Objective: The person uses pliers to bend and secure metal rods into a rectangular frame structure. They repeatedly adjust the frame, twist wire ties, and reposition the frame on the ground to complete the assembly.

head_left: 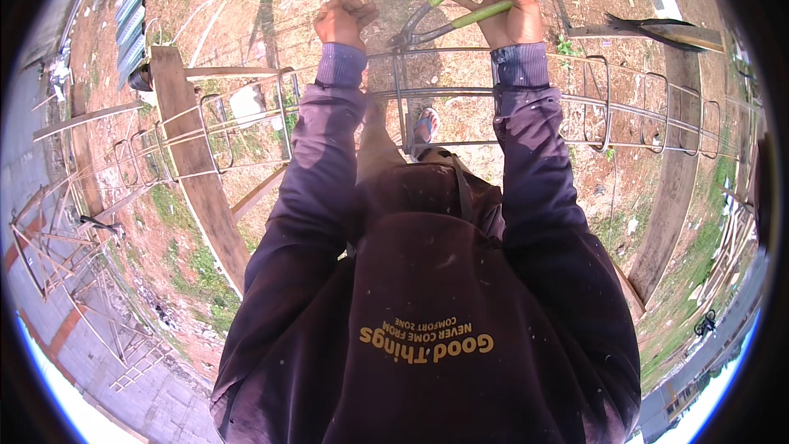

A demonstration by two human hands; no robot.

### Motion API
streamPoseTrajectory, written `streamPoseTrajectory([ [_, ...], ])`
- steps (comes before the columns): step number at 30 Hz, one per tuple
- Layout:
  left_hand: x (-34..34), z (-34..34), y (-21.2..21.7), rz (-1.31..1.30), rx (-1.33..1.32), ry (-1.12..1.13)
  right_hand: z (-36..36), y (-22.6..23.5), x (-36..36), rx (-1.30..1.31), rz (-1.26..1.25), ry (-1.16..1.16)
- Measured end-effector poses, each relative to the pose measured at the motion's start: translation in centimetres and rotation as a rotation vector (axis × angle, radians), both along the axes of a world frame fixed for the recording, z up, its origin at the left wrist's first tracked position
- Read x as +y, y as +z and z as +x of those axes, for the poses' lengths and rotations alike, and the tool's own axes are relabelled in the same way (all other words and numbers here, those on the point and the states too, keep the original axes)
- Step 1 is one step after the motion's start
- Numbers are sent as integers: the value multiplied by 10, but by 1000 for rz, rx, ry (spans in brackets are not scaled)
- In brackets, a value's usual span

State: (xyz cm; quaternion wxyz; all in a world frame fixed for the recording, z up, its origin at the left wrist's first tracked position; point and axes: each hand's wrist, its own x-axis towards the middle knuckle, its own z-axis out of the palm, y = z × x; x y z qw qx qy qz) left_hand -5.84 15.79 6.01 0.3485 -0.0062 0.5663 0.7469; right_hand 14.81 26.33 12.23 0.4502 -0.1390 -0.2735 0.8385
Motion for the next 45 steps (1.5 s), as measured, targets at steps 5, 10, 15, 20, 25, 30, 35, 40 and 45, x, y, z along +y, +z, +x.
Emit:
streamPoseTrajectory([
  [5, -22, 19, 8, 173, 104, -61, 26, -19, -22, -10, -155, -191],
  [10, -14, 52, 35, 223, 382, -314, 10, 6, -40, -214, 166, -126],
  [15, 0, 46, 45, 53, 323, -333, -32, -1, -14, -299, 170, -142],
  [20, 2, 35, 41, 87, 382, -472, -49, -32, 34, -223, -124, -15],
  [25, 4, 28, 39, 129, 381, -543, -62, -36, 51, -264, -184, -58],
  [30, -1, 29, 38, 105, 361, -506, -67, -37, 50, -387, -191, -125],
  [35, -4, 28, 39, 106, 365, -533, -75, -29, 51, -400, -178, -137],
  [40, -4, 14, 28, 127, 82, -380, -64, 17, 15, -351, -4, -20],
  [45, -9, -6, 2, -2, -218, 6, -28, 39, -30, -146, 427, 318],
])
